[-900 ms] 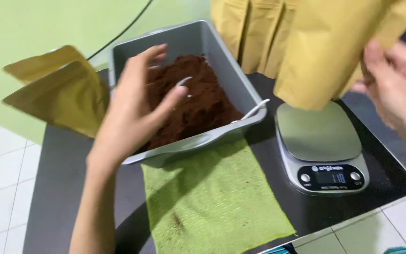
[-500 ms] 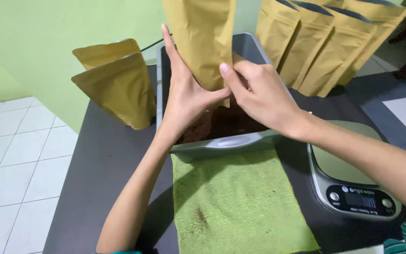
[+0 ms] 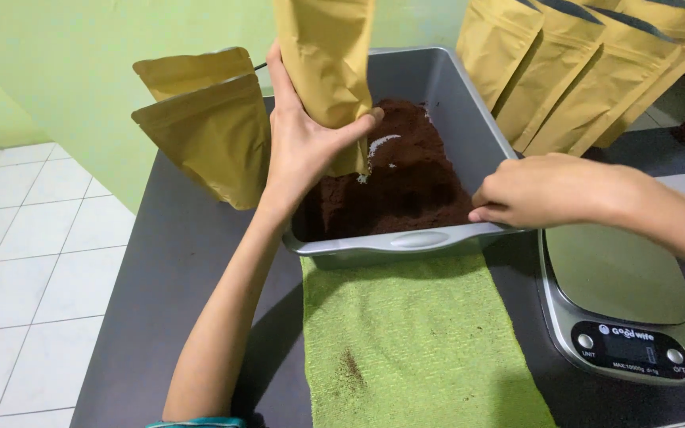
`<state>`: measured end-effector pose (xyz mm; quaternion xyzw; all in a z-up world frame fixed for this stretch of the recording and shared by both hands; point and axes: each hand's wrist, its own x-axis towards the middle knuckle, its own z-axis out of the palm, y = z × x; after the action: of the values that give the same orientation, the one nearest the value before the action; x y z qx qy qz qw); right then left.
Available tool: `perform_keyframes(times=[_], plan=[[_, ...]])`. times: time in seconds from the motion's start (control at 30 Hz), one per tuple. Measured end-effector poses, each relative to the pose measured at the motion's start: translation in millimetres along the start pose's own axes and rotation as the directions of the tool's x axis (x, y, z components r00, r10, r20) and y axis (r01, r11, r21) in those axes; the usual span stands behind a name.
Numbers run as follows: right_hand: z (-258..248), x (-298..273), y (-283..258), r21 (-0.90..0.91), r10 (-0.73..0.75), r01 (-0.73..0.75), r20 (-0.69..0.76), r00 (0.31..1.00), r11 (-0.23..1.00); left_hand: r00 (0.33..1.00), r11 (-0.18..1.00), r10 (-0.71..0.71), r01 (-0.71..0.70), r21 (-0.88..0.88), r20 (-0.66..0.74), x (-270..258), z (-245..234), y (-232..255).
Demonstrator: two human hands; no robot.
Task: Filling and weighing bags of ground coffee using a spoon and a digital scale at a packaging workstation.
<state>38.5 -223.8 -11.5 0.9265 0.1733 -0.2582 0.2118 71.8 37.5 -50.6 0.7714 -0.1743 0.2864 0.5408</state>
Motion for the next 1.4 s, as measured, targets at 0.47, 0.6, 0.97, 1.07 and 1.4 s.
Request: perform_keyframes(times=[0.47, 0.6, 0.97, 1.07, 1.4], plan=[[2, 26, 21, -0.126, 0.035, -0.012, 0.180, 0.983, 0.992, 1.000, 1.000, -0.015, 0.015, 0.011, 0.016, 2, 8, -38], [20, 29, 37, -0.060, 0.033, -0.021, 0.207, 0.978, 0.998, 0.995, 0.994, 0.103, -0.103, 0.034, 0.019, 0, 12, -48], [0, 68, 13, 0.074, 0.107, -0.082, -0.467, 0.878, 0.994, 1.000, 1.000, 0.005, -0.005, -0.013, 0.023, -1, 9, -40], [24, 160, 37, -0.051, 0.127, -0.229, -0.706, 0.697, 0.972, 1.000, 1.000, 0.019, -0.019, -0.009, 0.019, -1, 8, -39], [25, 219, 31, 0.278, 0.221, -0.123, -0.354, 0.909, 0.953, 0.996, 0.997, 0.083, -0.083, 0.003, 0.019, -2, 10, -47]])
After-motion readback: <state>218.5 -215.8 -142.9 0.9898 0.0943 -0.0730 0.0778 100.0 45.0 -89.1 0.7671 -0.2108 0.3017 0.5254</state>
